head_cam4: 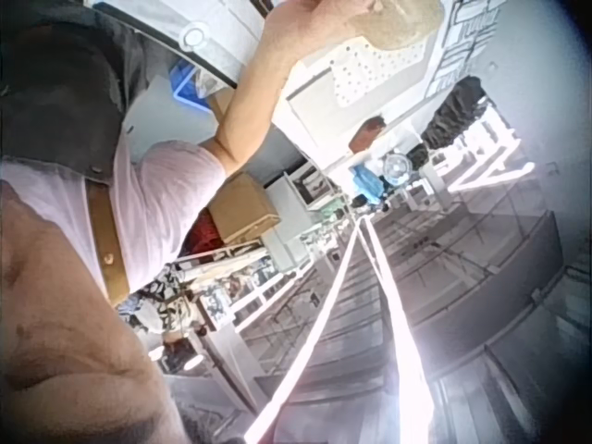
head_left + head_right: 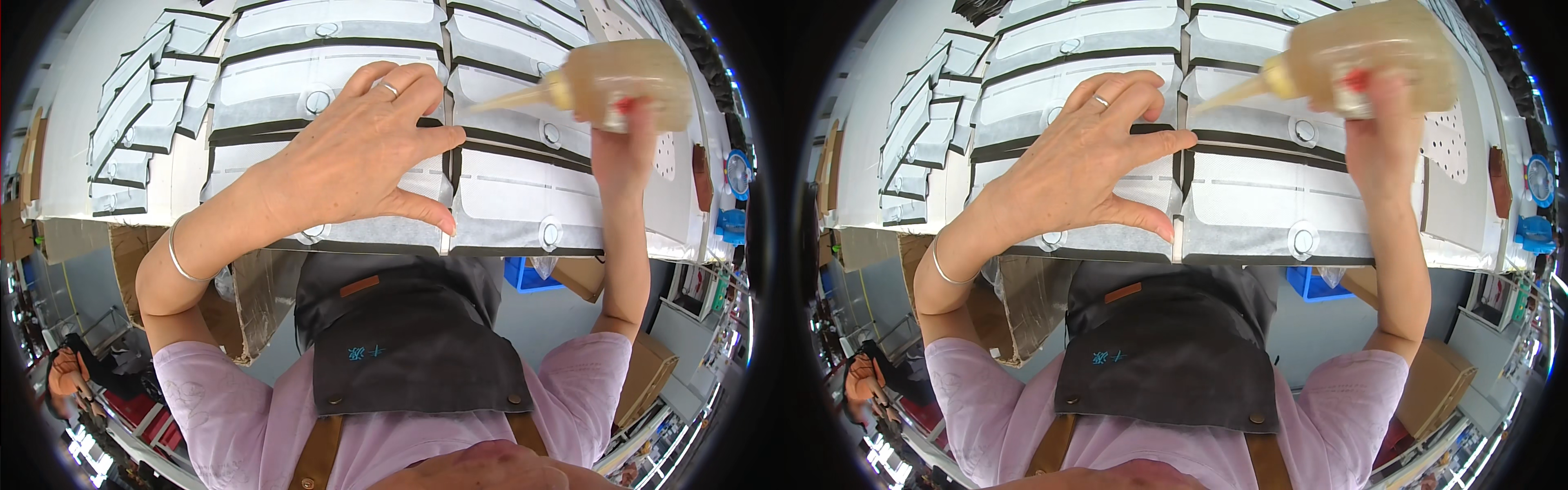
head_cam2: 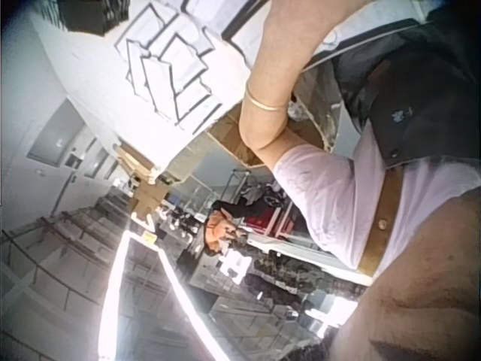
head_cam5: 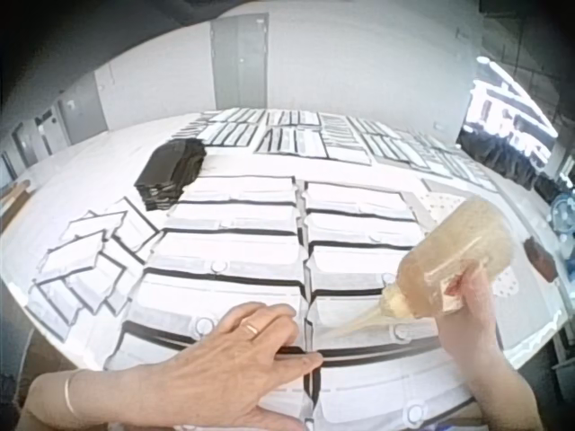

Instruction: The person arranges white mask-like components on a perforated board and applies adhesive from a squeeze bottle to the circular tabs on each unit. The person handles the components one by one, placing them in rows and then systematically applying glue to the designated spots.

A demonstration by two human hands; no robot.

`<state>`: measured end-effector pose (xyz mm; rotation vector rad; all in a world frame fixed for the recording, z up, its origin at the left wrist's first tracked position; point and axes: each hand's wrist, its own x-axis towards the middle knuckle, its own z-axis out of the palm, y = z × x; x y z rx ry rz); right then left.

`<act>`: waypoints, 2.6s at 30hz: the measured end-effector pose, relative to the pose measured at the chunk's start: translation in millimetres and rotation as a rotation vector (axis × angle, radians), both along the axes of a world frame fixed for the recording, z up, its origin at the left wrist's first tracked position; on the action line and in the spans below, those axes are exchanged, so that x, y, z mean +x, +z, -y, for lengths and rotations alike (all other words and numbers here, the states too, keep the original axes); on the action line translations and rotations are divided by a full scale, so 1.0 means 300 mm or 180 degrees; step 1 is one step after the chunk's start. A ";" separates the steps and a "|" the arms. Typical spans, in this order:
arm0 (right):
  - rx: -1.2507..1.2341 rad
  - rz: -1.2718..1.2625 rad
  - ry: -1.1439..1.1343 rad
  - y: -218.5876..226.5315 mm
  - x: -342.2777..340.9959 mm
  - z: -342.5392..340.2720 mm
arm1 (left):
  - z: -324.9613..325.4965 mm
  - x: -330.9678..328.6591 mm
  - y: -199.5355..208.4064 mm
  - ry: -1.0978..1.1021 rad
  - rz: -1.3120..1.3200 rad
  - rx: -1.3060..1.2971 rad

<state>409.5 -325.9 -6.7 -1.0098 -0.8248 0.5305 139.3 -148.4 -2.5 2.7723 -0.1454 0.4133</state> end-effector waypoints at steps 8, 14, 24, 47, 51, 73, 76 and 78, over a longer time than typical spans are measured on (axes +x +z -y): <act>0.1508 -0.1700 0.1737 0.248 0.237 0.015 | -0.031 -0.025 0.059 0.0127 -0.0090 -0.0044; 0.0493 -0.0349 0.0518 0.097 0.351 -0.067 | -0.196 0.025 0.039 0.0420 0.0054 0.0323; -0.0584 0.0844 0.0275 -0.012 0.161 -0.330 | -0.273 0.091 -0.003 0.0277 -0.0518 0.0021; -0.0568 0.0937 0.0204 -0.084 0.235 -0.356 | -0.287 0.092 -0.018 0.0196 -0.0392 0.0158; -0.0591 0.0352 0.0483 -0.045 0.226 -0.313 | -0.282 0.093 -0.015 0.0221 -0.0429 0.0144; -0.0701 0.0373 0.0032 -0.021 0.205 -0.319 | -0.200 0.136 0.030 0.0301 -0.0497 0.0294; -0.0772 0.0375 0.0077 -0.041 0.198 -0.330 | -0.187 0.138 0.032 0.0325 -0.0549 0.0403; -0.0773 0.0349 0.0091 -0.047 0.196 -0.335 | -0.184 0.139 0.019 0.0344 -0.0483 0.0493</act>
